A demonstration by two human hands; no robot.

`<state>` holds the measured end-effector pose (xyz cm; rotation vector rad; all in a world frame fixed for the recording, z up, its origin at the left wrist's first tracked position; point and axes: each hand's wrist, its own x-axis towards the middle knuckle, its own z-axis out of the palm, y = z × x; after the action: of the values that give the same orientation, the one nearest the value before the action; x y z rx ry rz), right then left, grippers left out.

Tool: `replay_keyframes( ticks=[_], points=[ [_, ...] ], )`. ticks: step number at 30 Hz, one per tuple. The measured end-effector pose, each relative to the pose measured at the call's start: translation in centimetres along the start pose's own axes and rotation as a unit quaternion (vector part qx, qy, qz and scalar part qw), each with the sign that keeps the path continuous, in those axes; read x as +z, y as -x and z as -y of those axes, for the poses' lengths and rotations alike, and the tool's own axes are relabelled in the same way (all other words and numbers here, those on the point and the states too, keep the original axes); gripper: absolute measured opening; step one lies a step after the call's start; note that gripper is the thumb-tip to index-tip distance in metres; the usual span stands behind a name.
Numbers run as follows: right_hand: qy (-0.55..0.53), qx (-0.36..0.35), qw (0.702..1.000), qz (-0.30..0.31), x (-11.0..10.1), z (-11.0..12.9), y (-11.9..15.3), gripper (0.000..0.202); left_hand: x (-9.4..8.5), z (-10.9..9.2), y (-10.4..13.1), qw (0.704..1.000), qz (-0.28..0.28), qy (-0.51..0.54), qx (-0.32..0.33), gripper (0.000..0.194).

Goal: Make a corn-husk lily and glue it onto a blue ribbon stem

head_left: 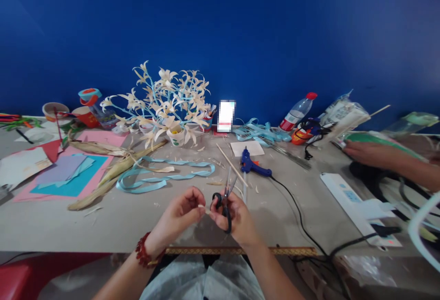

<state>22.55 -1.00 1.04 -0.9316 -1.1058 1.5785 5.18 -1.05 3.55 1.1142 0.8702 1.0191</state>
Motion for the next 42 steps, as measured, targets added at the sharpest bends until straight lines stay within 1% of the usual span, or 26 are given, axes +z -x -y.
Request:
replay_keyframes(
  ticks=[2,3,4,5,7,11,14,15,17,19,21,24,28,33,38,42],
  points=[
    [-0.023,-0.011,0.999,-0.028,0.1,-0.2,0.2,0.034,0.5,0.4,0.1,0.996,-0.048,0.068,0.017,0.024],
    [-0.035,-0.019,0.998,-0.041,0.2,-0.3,0.3,0.035,0.8,0.7,0.2,0.993,-0.063,0.097,0.018,0.028],
    [-0.047,-0.028,0.997,-0.053,0.3,-0.3,0.4,0.037,1.2,1.0,0.3,0.990,-0.071,0.120,0.016,0.028],
    [-0.053,-0.036,0.996,-0.058,0.4,-0.4,0.4,0.037,1.6,1.4,0.5,0.989,-0.072,0.132,0.009,0.024],
    [-0.050,-0.048,0.996,-0.055,0.6,-0.4,0.5,0.035,2.3,2.1,0.7,0.988,-0.078,0.135,-0.001,0.015],
    [-0.045,-0.053,0.997,-0.039,0.8,-0.4,0.5,0.037,2.7,3.0,0.9,0.989,-0.115,0.096,0.010,0.015],
    [-0.045,-0.034,0.997,-0.045,0.6,-0.3,0.7,0.040,2.6,2.7,0.8,0.987,-0.128,0.091,0.027,0.013],
    [-0.026,-0.025,0.999,-0.036,0.4,-0.3,0.9,0.039,2.6,2.4,0.8,0.986,-0.132,0.094,0.035,0.012],
    [0.021,-0.010,1.000,0.002,-0.1,-0.3,1.5,0.039,2.6,1.9,0.7,0.984,-0.140,0.097,0.050,0.010],
    [0.051,0.006,0.997,0.054,-0.6,-0.5,2.2,0.045,2.6,1.3,0.6,0.984,-0.143,0.090,0.059,0.009],
    [0.055,0.027,0.994,0.092,-1.0,-0.7,3.0,0.052,2.5,1.0,0.6,0.984,-0.150,0.076,0.065,0.010],
    [0.061,0.054,0.989,0.120,-1.3,-1.2,3.8,0.056,2.4,0.7,0.5,0.983,-0.156,0.061,0.071,0.010],
    [0.090,0.061,0.986,0.125,-1.4,-1.7,3.8,0.056,2.4,0.7,0.5,0.985,-0.144,0.060,0.075,0.009],
    [0.096,0.078,0.986,0.111,-1.3,-2.1,3.6,0.060,2.3,0.6,0.7,0.989,-0.120,0.056,0.073,0.009],
    [0.104,0.084,0.986,0.100,-1.1,-1.9,3.8,0.059,2.1,0.6,0.6,0.988,-0.116,0.056,0.081,0.010],
    [0.090,0.087,0.987,0.097,-1.1,-1.8,3.8,0.058,2.0,0.7,0.6,0.989,-0.112,0.060,0.079,0.009]
  ],
)
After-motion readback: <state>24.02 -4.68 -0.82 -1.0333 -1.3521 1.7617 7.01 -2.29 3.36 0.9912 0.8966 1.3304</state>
